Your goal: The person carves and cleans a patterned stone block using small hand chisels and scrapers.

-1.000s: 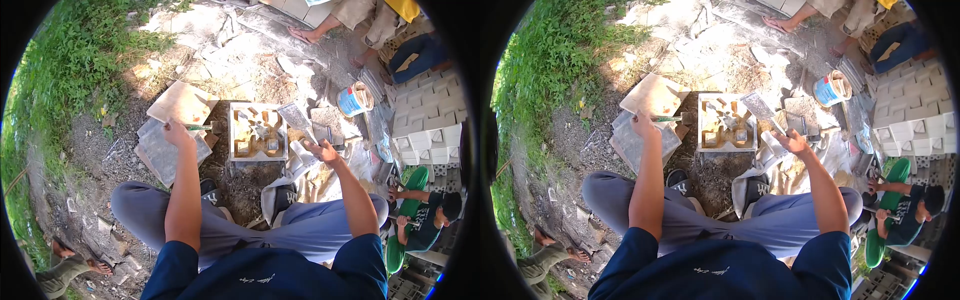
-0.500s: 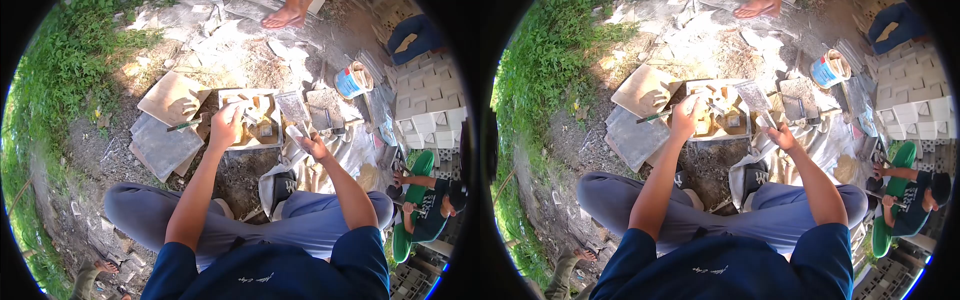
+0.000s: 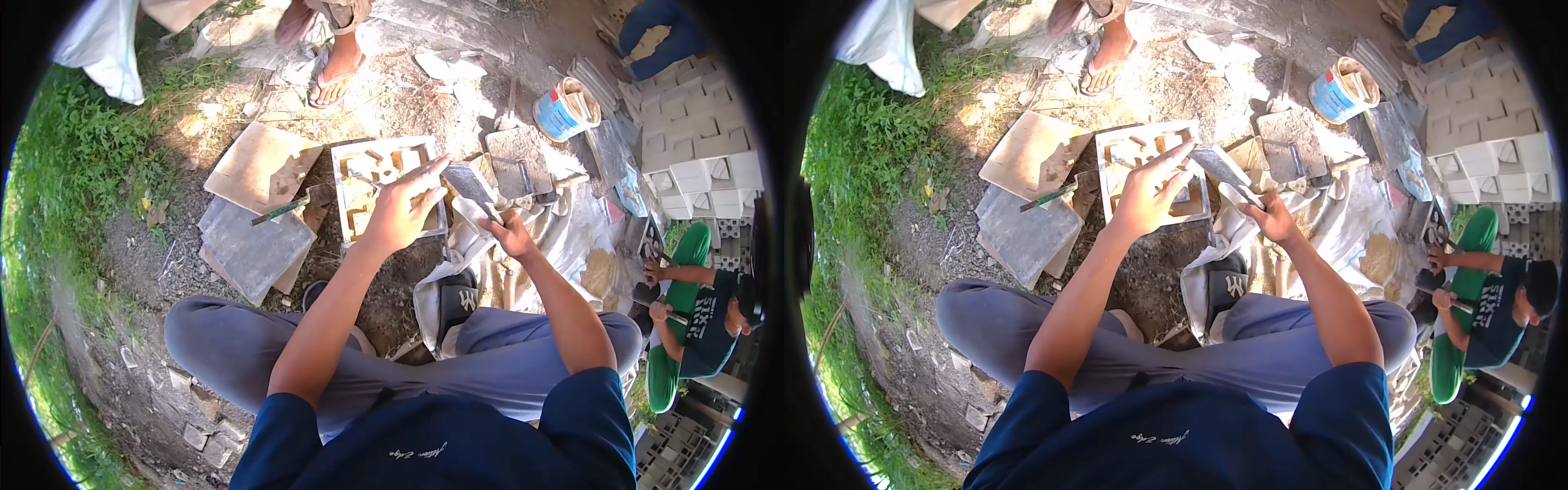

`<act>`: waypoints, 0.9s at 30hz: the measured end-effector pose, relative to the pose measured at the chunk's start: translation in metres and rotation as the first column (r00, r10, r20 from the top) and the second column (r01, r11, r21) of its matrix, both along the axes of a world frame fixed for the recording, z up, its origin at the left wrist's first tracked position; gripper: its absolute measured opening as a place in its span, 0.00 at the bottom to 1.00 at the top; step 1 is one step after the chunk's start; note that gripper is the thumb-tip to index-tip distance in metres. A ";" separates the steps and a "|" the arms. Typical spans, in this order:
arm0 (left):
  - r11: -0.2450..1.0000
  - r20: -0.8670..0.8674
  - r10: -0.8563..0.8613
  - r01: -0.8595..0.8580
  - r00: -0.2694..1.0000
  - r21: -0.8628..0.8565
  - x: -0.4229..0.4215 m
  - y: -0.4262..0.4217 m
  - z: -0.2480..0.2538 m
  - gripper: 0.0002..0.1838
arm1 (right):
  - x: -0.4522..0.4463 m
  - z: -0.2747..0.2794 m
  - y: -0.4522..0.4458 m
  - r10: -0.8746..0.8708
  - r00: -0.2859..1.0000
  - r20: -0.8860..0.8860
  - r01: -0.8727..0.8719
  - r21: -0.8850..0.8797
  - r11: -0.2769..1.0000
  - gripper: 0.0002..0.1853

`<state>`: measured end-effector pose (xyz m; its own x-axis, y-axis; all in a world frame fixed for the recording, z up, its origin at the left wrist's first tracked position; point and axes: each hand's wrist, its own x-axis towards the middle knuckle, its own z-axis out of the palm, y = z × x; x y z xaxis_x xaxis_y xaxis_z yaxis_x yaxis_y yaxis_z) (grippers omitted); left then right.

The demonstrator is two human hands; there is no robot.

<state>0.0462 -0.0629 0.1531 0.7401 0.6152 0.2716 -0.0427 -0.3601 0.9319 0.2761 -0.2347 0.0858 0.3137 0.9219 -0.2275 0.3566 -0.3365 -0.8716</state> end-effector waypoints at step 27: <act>0.378 -0.029 0.101 -0.065 0.994 -0.923 0.001 0.004 -0.033 0.13 | 0.001 -0.002 -0.012 0.072 0.948 0.309 -0.031 -0.137 0.990 0.20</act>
